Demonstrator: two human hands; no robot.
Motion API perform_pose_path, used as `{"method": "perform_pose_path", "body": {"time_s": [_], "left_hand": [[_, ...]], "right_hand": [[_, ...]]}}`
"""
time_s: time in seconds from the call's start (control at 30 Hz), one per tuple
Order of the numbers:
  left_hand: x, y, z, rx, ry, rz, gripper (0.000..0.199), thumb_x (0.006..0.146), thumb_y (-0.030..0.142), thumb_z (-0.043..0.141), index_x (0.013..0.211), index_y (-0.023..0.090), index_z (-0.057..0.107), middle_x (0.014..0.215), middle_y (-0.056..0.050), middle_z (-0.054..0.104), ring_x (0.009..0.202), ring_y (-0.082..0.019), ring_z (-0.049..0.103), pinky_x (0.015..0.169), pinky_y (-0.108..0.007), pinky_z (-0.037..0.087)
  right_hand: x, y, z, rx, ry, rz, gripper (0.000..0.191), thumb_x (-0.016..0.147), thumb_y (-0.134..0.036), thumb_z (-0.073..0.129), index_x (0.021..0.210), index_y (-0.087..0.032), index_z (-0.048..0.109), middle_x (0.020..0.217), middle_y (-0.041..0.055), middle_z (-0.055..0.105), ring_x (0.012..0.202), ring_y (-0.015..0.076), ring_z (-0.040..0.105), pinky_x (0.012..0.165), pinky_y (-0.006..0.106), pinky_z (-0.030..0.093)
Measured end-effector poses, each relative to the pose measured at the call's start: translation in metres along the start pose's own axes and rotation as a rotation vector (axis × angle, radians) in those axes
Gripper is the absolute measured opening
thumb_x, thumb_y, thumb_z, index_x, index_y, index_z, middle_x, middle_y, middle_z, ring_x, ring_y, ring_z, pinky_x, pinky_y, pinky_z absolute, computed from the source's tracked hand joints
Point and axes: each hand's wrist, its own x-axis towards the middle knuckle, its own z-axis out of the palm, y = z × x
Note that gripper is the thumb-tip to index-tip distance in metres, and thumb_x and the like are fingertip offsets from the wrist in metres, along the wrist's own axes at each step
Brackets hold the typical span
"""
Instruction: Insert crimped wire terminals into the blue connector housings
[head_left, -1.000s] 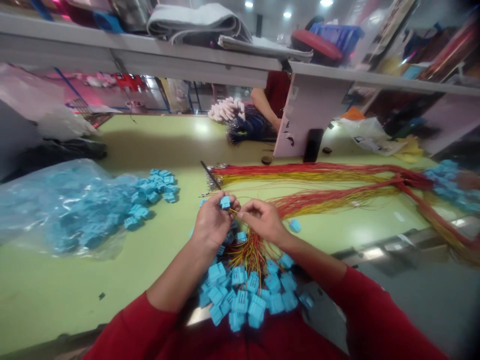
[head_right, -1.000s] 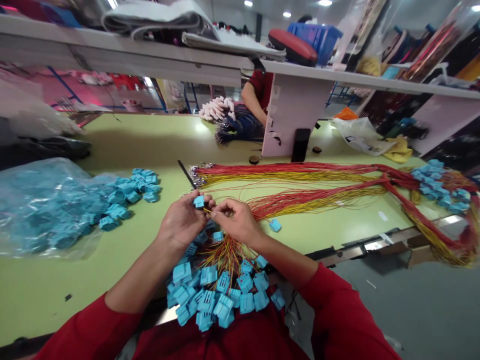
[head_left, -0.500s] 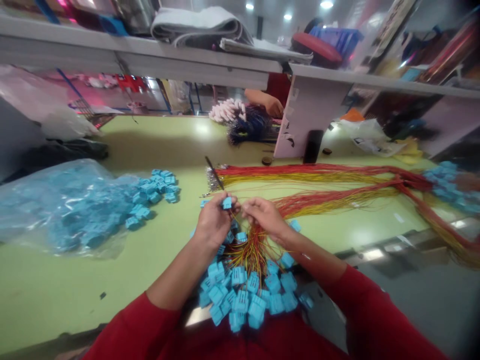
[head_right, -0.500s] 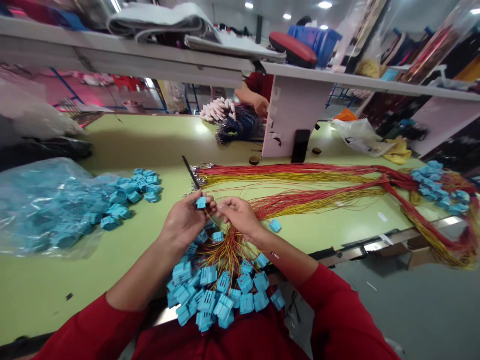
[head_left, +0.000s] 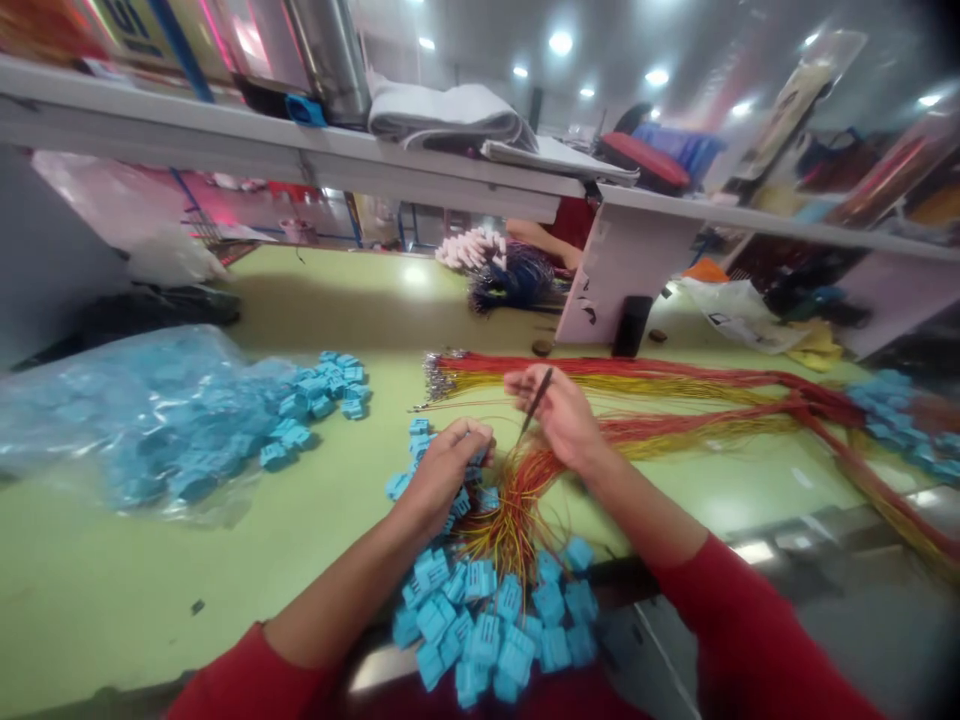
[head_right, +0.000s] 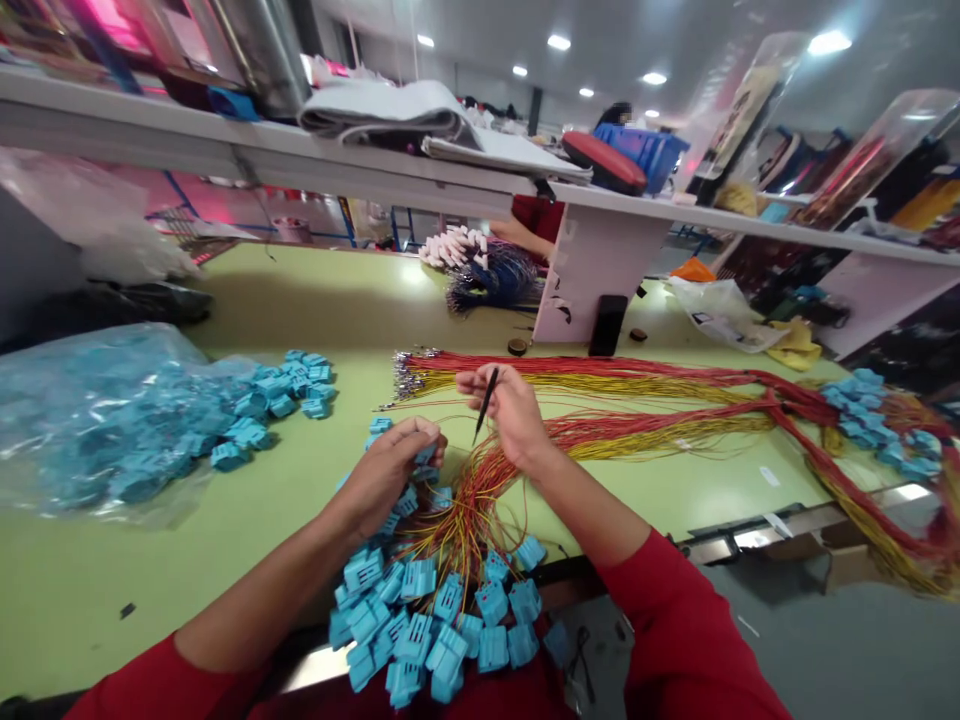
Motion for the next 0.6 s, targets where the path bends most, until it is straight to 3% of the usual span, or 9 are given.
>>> {"method": "perform_pose_path", "body": {"time_s": [0.07, 0.17, 0.27, 0.37, 0.5, 0.6], "left_hand": [[0.002, -0.001, 0.0, -0.034, 0.02, -0.023, 0.032, 0.072, 0.044, 0.077, 0.071, 0.017, 0.06, 0.069, 0.0, 0.061, 0.067, -0.015, 0.053, 0.069, -0.027, 0.044], [0.005, -0.001, -0.001, -0.081, 0.043, -0.072, 0.036, 0.065, 0.045, 0.08, 0.072, 0.017, 0.06, 0.069, 0.0, 0.061, 0.065, -0.015, 0.055, 0.066, -0.027, 0.045], [0.006, 0.0, -0.002, -0.129, 0.077, -0.104, 0.038, 0.06, 0.045, 0.081, 0.072, 0.017, 0.059, 0.069, 0.001, 0.061, 0.064, -0.014, 0.055, 0.065, -0.026, 0.046], [0.007, 0.0, -0.003, -0.166, 0.11, -0.116, 0.039, 0.057, 0.044, 0.082, 0.072, 0.017, 0.059, 0.068, 0.002, 0.061, 0.065, -0.014, 0.055, 0.066, -0.026, 0.047], [0.006, 0.0, -0.003, -0.179, 0.104, -0.116, 0.037, 0.058, 0.044, 0.082, 0.069, 0.017, 0.06, 0.066, 0.001, 0.061, 0.064, -0.014, 0.055, 0.065, -0.027, 0.046], [0.005, 0.0, -0.003, -0.175, 0.089, -0.118, 0.038, 0.058, 0.044, 0.083, 0.07, 0.016, 0.06, 0.066, 0.001, 0.061, 0.064, -0.015, 0.054, 0.065, -0.027, 0.046]], "right_hand": [[0.0, 0.015, 0.001, 0.053, -0.003, 0.123, 0.026, 0.08, -0.038, 0.075, 0.094, -0.022, 0.061, 0.065, -0.0034, 0.066, 0.061, 0.0135, 0.062, 0.06, 0.025, 0.048], [-0.002, 0.04, 0.0, -0.002, 0.071, 0.105, 0.029, 0.083, -0.046, 0.07, 0.092, -0.021, 0.059, 0.052, -0.0097, 0.048, 0.048, 0.0099, 0.046, 0.052, 0.022, 0.039], [-0.002, 0.054, -0.006, -0.202, 0.04, 0.104, 0.027, 0.081, -0.045, 0.07, 0.085, -0.02, 0.062, 0.061, -0.0057, 0.058, 0.055, 0.0095, 0.049, 0.054, 0.022, 0.038], [-0.002, 0.052, -0.019, -0.469, -0.249, 0.105, 0.006, 0.077, -0.022, 0.069, 0.081, -0.018, 0.067, 0.078, -0.0015, 0.068, 0.071, 0.0118, 0.059, 0.069, 0.024, 0.046], [-0.006, 0.037, -0.039, -0.909, -0.674, -0.073, 0.032, 0.073, 0.004, 0.05, 0.086, -0.019, 0.069, 0.091, 0.0016, 0.069, 0.093, 0.0167, 0.063, 0.091, 0.032, 0.048], [-0.018, 0.027, -0.048, -1.199, -0.691, -0.261, 0.031, 0.077, 0.004, 0.056, 0.095, -0.019, 0.069, 0.103, 0.0056, 0.067, 0.103, 0.0203, 0.06, 0.097, 0.035, 0.046]]}}
